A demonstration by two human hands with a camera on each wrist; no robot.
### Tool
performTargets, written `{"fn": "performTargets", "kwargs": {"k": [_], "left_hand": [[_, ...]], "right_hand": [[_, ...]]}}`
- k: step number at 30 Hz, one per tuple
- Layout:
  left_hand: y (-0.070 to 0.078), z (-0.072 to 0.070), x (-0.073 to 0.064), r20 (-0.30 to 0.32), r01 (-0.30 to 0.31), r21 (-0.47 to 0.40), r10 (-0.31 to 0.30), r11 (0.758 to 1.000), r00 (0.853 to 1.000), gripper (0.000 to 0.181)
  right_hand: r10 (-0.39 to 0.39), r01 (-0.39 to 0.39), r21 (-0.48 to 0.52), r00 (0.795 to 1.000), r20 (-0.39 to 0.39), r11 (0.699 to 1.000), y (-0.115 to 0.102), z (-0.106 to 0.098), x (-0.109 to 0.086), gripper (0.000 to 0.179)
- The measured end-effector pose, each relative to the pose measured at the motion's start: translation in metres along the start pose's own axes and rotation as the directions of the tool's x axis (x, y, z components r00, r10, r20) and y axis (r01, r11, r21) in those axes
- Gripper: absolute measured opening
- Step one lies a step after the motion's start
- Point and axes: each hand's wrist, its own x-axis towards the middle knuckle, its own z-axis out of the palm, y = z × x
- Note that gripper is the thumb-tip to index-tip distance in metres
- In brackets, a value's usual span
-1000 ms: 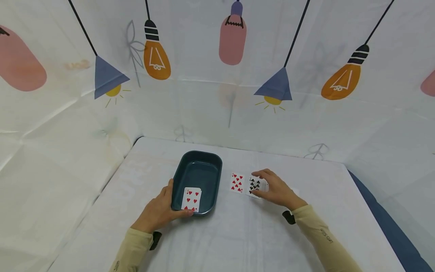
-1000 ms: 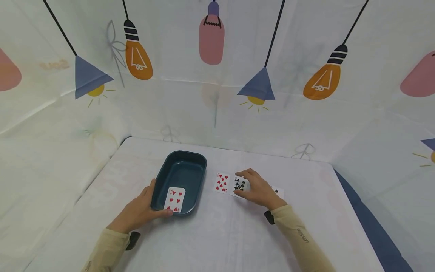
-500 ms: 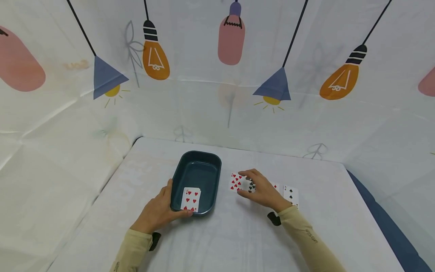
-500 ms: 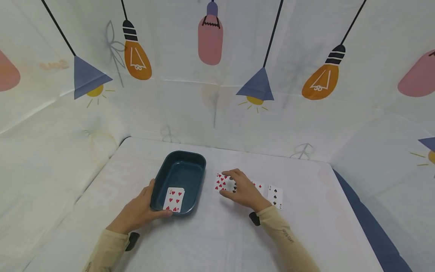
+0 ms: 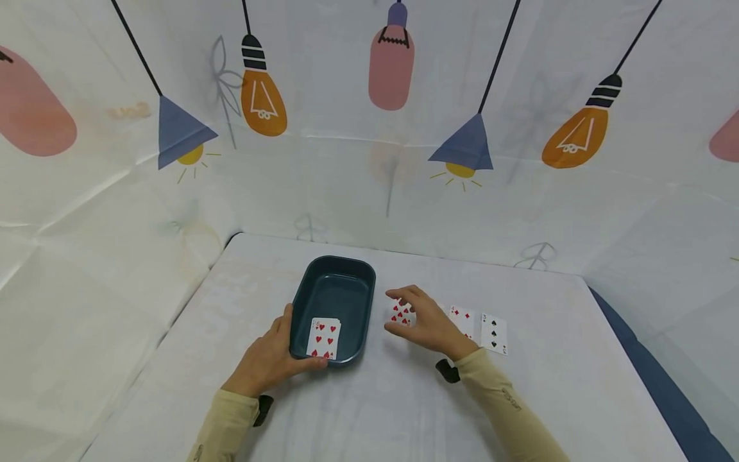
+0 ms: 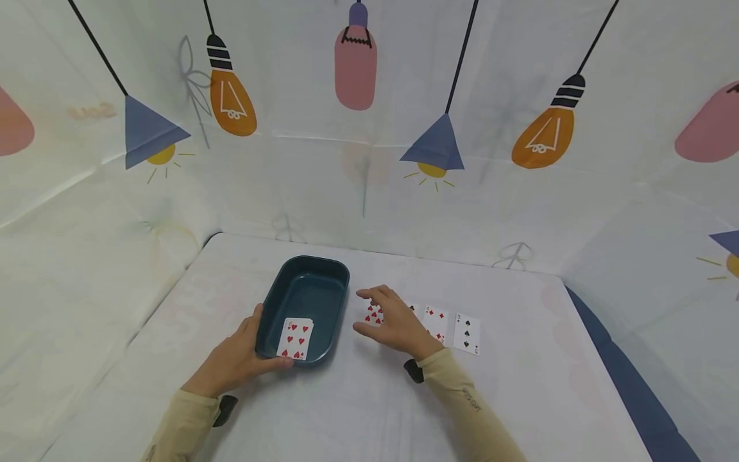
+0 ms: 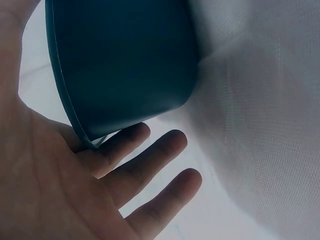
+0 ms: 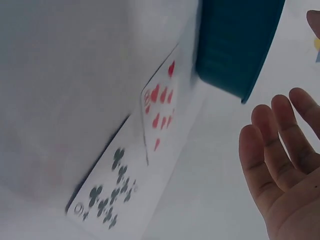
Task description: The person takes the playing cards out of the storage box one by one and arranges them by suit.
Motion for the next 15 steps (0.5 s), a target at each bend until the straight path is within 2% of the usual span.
{"fn": "performTargets", "kwargs": {"k": [10, 15], "left_hand": [[0.001, -0.001, 0.0, 0.008, 0.004, 0.0, -0.004, 1.0, 1.0, 0.142], [0.0, -0.001, 0.0, 0.01, 0.001, 0.011, -0.001, 1.0, 1.0, 0.143]], "right_hand": [[-0.057, 0.056, 0.039, 0.998, 0.022, 0.998, -0.024, 0.015, 0.013, 0.065], [-0.077, 0.076, 0.024, 0.996, 0.053, 0.997, -0.034, 0.023, 0.018, 0.065]]}}
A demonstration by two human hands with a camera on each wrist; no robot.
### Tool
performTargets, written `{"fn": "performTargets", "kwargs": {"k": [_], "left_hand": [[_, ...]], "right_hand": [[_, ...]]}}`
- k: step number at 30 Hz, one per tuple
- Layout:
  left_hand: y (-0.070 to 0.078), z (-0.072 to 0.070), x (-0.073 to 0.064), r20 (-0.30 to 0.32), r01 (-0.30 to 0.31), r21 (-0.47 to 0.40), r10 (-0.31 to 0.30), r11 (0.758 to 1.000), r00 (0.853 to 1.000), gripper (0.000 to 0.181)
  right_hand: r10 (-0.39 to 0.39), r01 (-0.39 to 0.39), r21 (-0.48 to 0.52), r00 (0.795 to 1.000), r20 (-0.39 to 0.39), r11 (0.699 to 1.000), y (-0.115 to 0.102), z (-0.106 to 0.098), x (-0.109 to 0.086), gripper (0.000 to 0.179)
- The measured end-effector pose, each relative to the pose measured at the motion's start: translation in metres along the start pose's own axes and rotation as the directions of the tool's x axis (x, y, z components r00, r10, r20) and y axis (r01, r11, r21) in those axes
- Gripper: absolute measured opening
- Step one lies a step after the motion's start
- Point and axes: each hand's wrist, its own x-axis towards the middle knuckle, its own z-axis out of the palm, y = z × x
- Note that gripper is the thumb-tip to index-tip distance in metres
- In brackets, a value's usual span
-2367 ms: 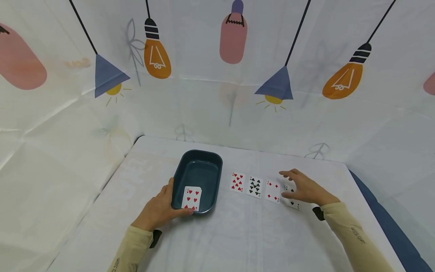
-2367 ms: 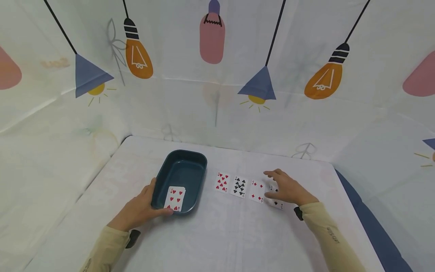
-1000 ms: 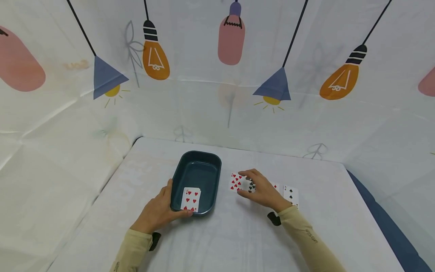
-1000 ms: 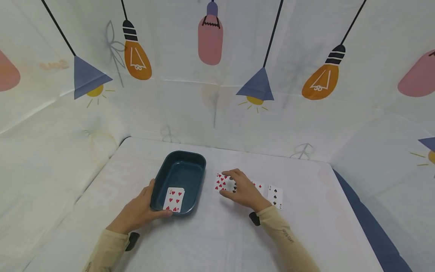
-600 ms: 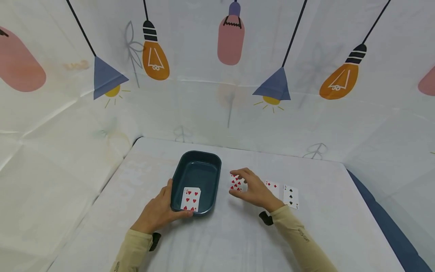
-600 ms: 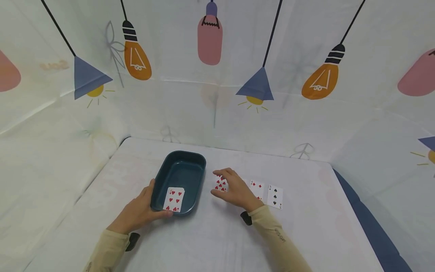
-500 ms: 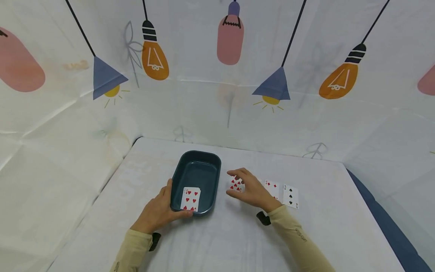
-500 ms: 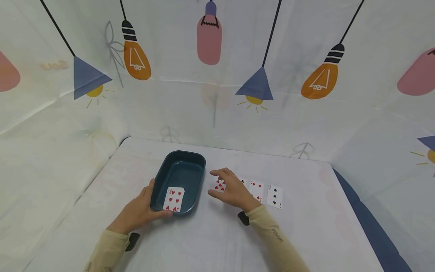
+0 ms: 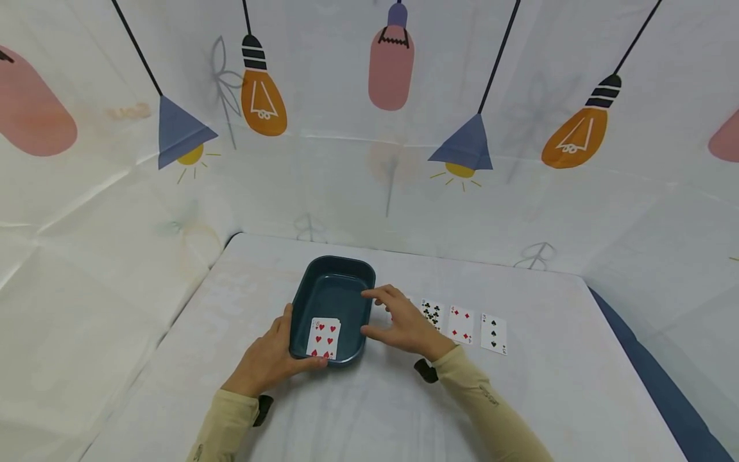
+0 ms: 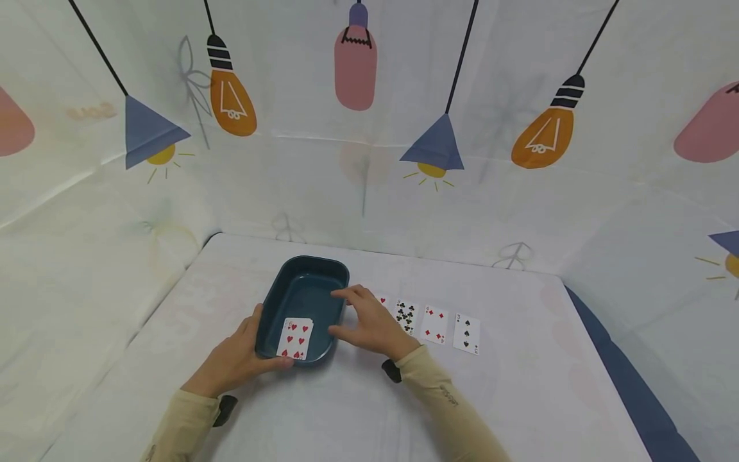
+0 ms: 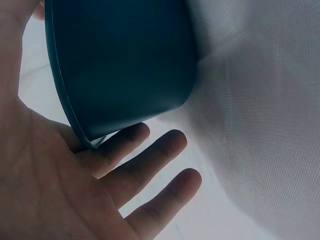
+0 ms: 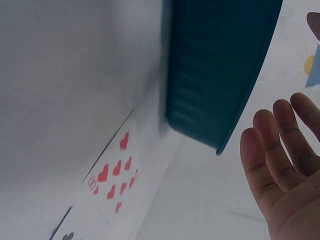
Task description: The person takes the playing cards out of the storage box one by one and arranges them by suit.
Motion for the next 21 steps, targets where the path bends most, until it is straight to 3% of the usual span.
{"fn": "performTargets", "kwargs": {"k": [12, 17, 21], "left_hand": [[-0.002, 0.001, 0.001, -0.007, -0.011, 0.01, 0.011, 1.0, 1.0, 0.142], [-0.004, 0.002, 0.002, -0.019, -0.026, 0.005, 0.026, 1.0, 0.999, 0.141], [-0.005, 0.002, 0.002, -0.02, -0.035, 0.0, 0.035, 0.999, 0.999, 0.141]], "right_hand": [[-0.078, 0.083, -0.108, 0.996, 0.054, 0.991, -0.018, 0.022, 0.023, 0.074], [-0.126, 0.14, -0.224, 0.989, 0.076, 0.964, -0.025, 0.034, 0.034, 0.077], [-0.11, 0.146, -0.321, 0.986, 0.127, 0.936, -0.026, 0.043, 0.041, 0.077]]}}
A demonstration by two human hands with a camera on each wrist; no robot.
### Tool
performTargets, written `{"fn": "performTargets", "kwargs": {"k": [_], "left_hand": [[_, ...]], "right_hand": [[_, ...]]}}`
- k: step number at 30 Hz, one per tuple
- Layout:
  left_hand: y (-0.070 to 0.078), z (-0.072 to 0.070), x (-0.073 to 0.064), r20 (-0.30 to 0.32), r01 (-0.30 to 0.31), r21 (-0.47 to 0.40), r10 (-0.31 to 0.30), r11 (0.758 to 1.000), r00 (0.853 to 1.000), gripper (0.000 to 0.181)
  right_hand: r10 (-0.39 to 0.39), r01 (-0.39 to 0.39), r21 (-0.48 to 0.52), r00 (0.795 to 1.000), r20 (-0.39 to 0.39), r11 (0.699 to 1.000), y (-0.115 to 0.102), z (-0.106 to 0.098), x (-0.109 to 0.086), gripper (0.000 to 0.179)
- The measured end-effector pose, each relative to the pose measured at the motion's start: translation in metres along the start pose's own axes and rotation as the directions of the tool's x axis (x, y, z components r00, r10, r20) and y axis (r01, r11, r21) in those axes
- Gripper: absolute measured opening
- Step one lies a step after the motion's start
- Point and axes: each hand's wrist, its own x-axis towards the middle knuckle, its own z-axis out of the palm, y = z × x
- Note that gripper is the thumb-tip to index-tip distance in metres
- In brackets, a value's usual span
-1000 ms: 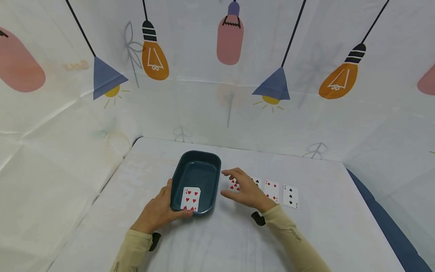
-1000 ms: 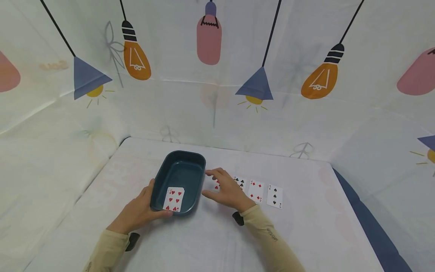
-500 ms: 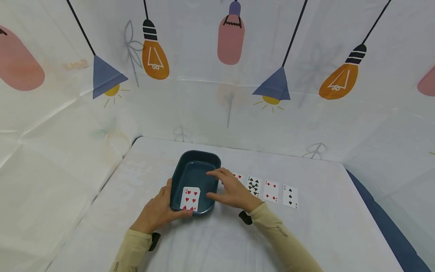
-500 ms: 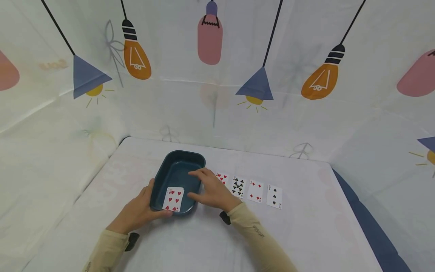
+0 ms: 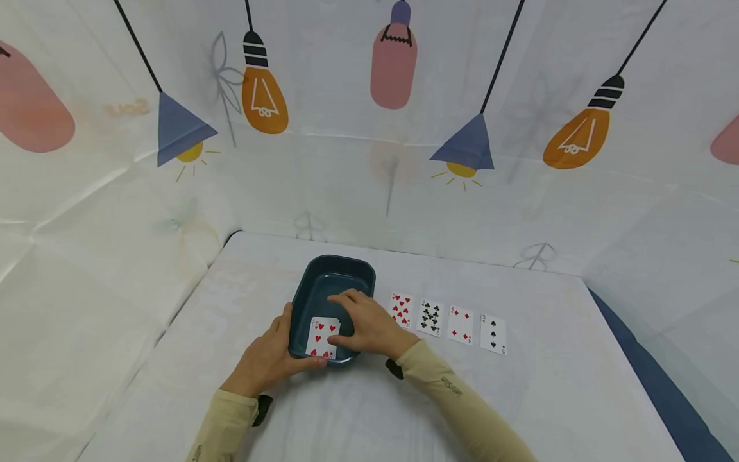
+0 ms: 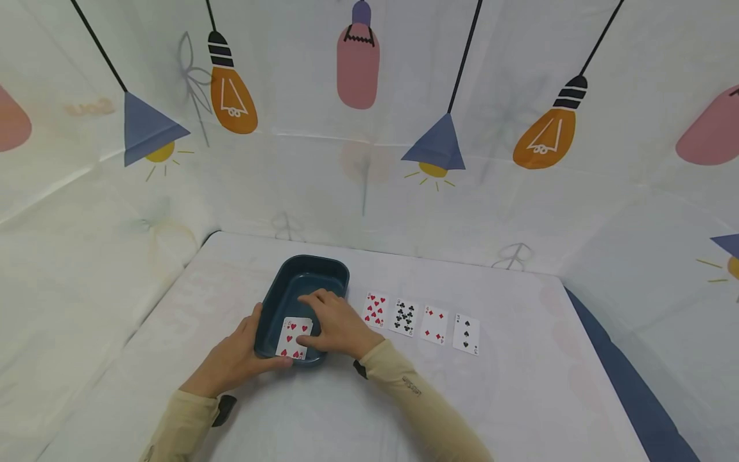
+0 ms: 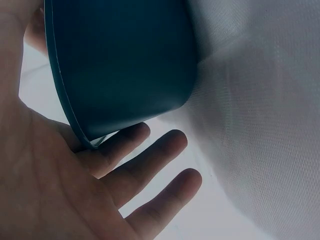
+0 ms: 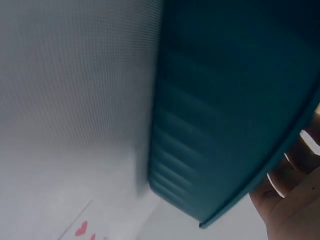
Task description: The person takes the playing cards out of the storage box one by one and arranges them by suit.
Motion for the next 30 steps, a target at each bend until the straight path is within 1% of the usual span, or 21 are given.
{"fn": "performTargets", "kwargs": {"k": [3, 9, 13, 17, 23, 30], "left_hand": [[-0.001, 0.0, 0.0, 0.001, -0.003, -0.003, 0.003, 1.0, 1.0, 0.141], [-0.002, 0.0, 0.0, 0.0, 0.003, -0.011, -0.003, 1.0, 1.0, 0.138], [-0.003, 0.0, 0.0, 0.002, 0.0, -0.014, 0.0, 1.0, 1.0, 0.137], [-0.003, 0.0, 0.0, -0.004, -0.009, -0.015, 0.009, 1.0, 1.0, 0.138], [-0.005, 0.001, 0.001, -0.016, -0.02, -0.018, 0.019, 1.0, 1.0, 0.139], [-0.004, 0.002, 0.001, -0.019, -0.024, -0.031, 0.023, 0.999, 1.0, 0.138]], "right_hand": [[0.015, -0.013, -0.039, 0.999, 0.048, 0.999, -0.002, 0.005, 0.004, 0.078], [0.022, -0.009, -0.114, 0.994, 0.105, 0.993, -0.005, 0.013, 0.011, 0.08], [0.027, -0.007, -0.142, 0.99, 0.14, 0.99, -0.009, 0.015, 0.014, 0.081], [0.04, -0.006, -0.191, 0.984, 0.173, 0.982, -0.014, 0.015, 0.018, 0.084], [0.083, -0.025, -0.255, 0.972, 0.22, 0.967, -0.017, 0.018, 0.021, 0.081], [0.104, -0.019, -0.318, 0.962, 0.253, 0.948, -0.016, 0.023, 0.025, 0.075]]}}
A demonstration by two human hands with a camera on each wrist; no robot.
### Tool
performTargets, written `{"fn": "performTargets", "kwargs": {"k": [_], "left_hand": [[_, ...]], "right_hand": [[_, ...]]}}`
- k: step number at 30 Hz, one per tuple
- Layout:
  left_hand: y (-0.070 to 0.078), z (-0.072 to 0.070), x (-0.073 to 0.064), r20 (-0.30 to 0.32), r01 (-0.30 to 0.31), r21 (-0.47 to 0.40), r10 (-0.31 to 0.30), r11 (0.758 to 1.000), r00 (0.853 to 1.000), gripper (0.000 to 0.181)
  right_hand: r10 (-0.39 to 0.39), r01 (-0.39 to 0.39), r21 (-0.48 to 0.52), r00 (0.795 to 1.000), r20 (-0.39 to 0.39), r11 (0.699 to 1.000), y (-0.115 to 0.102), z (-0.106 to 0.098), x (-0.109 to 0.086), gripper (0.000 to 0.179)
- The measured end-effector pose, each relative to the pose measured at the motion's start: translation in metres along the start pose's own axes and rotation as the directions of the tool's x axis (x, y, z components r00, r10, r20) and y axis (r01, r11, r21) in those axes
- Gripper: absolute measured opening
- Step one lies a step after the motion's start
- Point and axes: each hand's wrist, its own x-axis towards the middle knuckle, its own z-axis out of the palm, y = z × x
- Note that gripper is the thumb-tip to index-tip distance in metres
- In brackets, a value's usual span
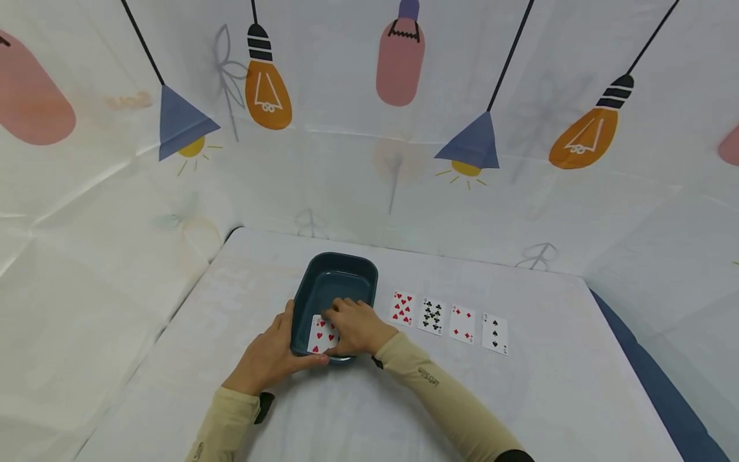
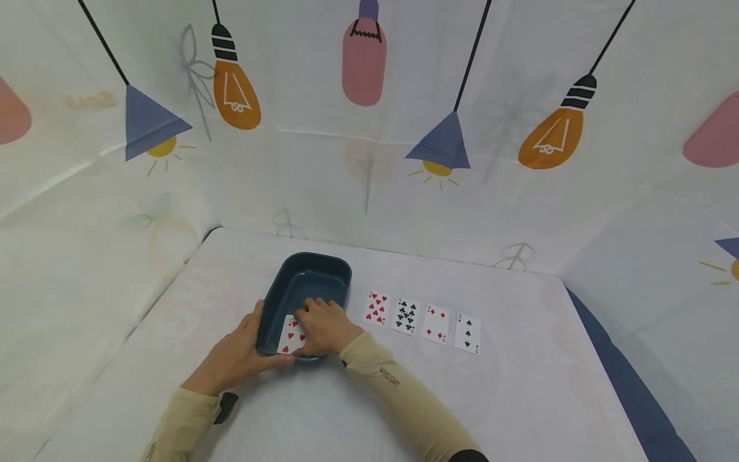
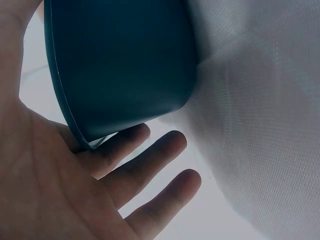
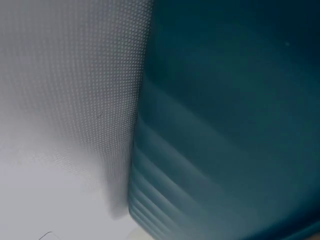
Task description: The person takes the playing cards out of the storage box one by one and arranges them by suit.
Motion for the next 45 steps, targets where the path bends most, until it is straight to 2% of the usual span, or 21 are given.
{"fn": "performTargets", "kwargs": {"k": [12, 29, 37, 45], "left_hand": [[0.0022, -0.001, 0.0003, 0.012, -0.001, -0.003, 0.001, 1.0, 1.0, 0.138], [0.0027, 0.0004, 0.0006, 0.01, 0.0, 0.009, 0.0, 1.0, 1.0, 0.138], [0.0014, 0.0014, 0.0016, 0.011, 0.014, 0.0, -0.014, 1.0, 1.0, 0.139], [0.0002, 0.0017, 0.0019, 0.022, 0.009, -0.007, -0.009, 1.0, 1.0, 0.137]], "right_hand": [[0.012, -0.011, -0.028, 0.999, 0.039, 1.0, 0.0005, 0.0023, 0.0037, 0.077], [-0.008, 0.009, 0.02, 1.0, -0.022, 1.0, 0.0028, 0.0008, -0.0006, 0.085], [-0.042, 0.048, 0.058, 0.995, -0.091, 0.997, 0.0054, 0.0029, -0.0027, 0.084], [-0.071, 0.092, 0.108, 0.98, -0.187, 0.99, 0.0088, 0.0052, -0.0038, 0.087]]}}
